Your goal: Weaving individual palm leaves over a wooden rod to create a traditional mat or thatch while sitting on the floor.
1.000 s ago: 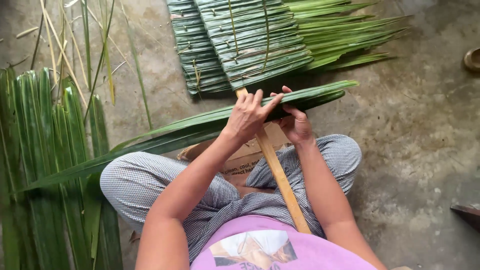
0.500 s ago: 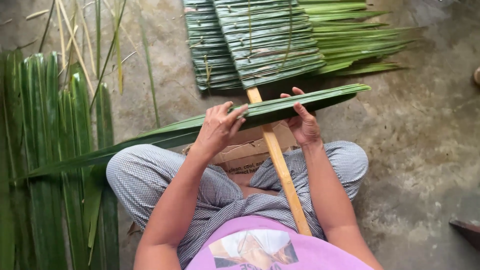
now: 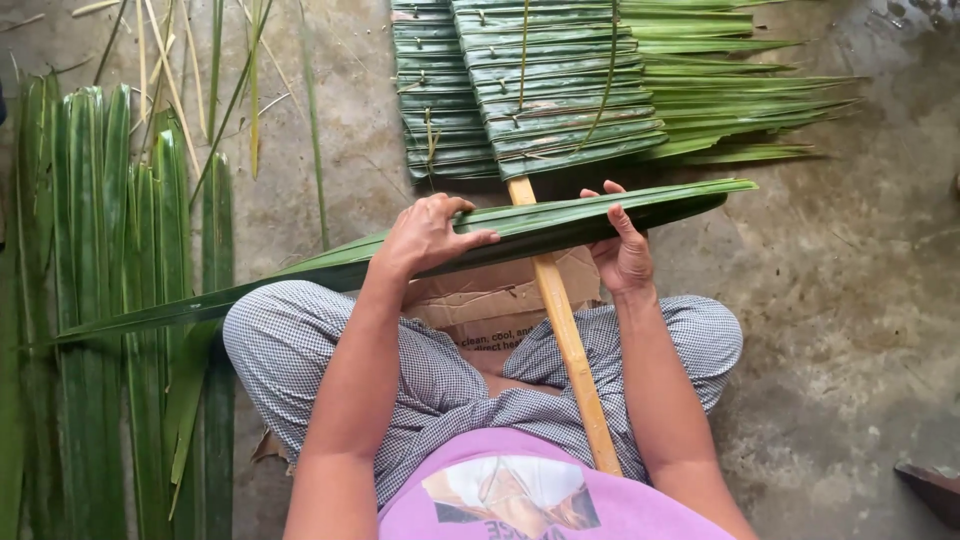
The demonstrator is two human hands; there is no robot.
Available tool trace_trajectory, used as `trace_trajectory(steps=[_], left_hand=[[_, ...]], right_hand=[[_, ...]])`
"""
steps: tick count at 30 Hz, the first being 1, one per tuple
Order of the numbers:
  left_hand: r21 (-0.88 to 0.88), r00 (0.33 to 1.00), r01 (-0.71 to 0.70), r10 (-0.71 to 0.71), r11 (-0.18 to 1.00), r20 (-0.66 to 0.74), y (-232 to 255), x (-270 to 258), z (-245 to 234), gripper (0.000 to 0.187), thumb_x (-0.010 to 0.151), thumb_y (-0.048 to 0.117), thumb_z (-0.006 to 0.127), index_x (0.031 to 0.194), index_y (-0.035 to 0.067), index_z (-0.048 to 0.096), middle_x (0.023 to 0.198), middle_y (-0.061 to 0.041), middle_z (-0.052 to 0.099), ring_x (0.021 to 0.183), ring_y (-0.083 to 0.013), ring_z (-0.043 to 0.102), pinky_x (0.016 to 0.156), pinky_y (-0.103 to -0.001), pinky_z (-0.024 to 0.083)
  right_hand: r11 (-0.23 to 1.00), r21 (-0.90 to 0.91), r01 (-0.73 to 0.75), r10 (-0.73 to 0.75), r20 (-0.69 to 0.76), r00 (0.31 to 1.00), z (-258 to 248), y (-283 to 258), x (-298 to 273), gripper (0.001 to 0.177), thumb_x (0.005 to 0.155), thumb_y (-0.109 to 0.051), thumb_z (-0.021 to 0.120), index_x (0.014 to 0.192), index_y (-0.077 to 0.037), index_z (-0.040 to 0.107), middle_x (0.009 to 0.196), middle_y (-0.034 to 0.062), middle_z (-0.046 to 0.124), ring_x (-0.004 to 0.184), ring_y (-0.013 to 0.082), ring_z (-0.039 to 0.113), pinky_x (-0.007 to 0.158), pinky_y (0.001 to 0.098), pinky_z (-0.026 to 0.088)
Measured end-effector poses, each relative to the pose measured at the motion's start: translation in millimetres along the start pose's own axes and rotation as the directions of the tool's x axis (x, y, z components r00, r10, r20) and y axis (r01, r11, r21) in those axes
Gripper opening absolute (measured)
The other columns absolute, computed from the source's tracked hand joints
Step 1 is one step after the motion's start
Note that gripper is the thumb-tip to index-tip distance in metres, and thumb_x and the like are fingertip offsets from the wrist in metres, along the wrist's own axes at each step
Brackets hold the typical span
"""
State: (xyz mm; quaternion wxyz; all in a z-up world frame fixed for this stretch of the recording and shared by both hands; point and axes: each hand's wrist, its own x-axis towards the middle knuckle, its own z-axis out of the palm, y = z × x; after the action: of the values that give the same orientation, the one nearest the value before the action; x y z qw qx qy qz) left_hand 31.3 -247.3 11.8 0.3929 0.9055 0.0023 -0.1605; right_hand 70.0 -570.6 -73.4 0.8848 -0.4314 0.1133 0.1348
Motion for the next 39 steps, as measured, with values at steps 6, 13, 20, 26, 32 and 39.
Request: trace_trajectory(steps=[6,13,20,26,32,39], left_hand=[[0.268,0.852,-0.322,0.401,0.908,-0.336,-16,12,24,0.066,0.075,0.063,0.082,0.116,0.011,0.075,0.09,-0.01,0.062,0.087,-0.0311,0.064,0.084,-0.041,0.052],[0.496,0.659,-0.383,0.607,0.779,-0.444,8,21,39,0.067,0.072,0.064,0.082,0.111,0.01,0.076,0.086,-0.007,0.053,0.08,-0.0268,0.055,0.077,-0.04,0.047],[0.577,0.543,-0.428,0.708,0.696,-0.451,45,21,46,0.068,0.073,0.053,0.083,0.12,0.005,0.07,0.089,-0.011,0.051,0.076,-0.0287,0.05,0.072,-0.042,0.042],[0.633,0.536,-0.4,0.729,0.663,-0.426,34,27,46,0.072,0.071,0.049,0.085,0.125,0.005,0.067,0.09,-0.01,0.05,0.077,-0.0278,0.048,0.074,-0.042,0.041],[0.626,0.563,-0.358,0.695,0.693,-0.447,29,12,31,0.067,0.069,0.04,0.09,0.122,0.005,0.069,0.091,-0.011,0.051,0.078,-0.0281,0.05,0.076,-0.041,0.043],[0.529,0.68,-0.3,0.567,0.793,-0.465,-24,22,43,0.057,0.069,0.039,0.09,0.115,0.01,0.075,0.087,-0.009,0.055,0.079,-0.0287,0.055,0.076,-0.042,0.045]], right_hand=[[0.997,0.079,0.011,-0.013,0.027,1.0,-8,-6,1,0.056,0.093,-0.028,0.074,0.143,-0.014,0.054,0.141,0.0241,0.062,0.114,0.0356,0.072,0.082,0.0515,0.066],[0.988,0.151,0.034,-0.042,0.05,0.998,-30,-17,3,0.061,0.094,-0.032,0.072,0.148,-0.015,0.051,0.146,0.0208,0.06,0.116,0.0349,0.071,0.084,0.0526,0.067],[0.972,0.229,0.057,-0.044,-0.065,0.997,-55,-20,16,0.055,0.093,-0.04,0.07,0.142,-0.019,0.059,0.141,0.0163,0.065,0.121,0.0362,0.07,0.089,0.0606,0.064],[0.979,0.202,-0.015,0.033,-0.084,0.996,-47,-11,14,0.043,0.095,-0.036,0.071,0.131,-0.014,0.066,0.133,0.0158,0.069,0.114,0.0371,0.072,0.086,0.063,0.063],[0.985,0.14,-0.104,0.127,-0.166,0.978,-41,-9,12,0.037,0.092,-0.034,0.077,0.118,-0.01,0.065,0.12,0.0132,0.073,0.097,0.0386,0.076,0.073,0.0589,0.067],[0.989,0.089,-0.116,0.132,-0.198,0.971,-56,-2,17,0.033,0.093,-0.024,0.078,0.119,-0.008,0.064,0.12,0.0127,0.072,0.095,0.0391,0.077,0.073,0.0577,0.068]])
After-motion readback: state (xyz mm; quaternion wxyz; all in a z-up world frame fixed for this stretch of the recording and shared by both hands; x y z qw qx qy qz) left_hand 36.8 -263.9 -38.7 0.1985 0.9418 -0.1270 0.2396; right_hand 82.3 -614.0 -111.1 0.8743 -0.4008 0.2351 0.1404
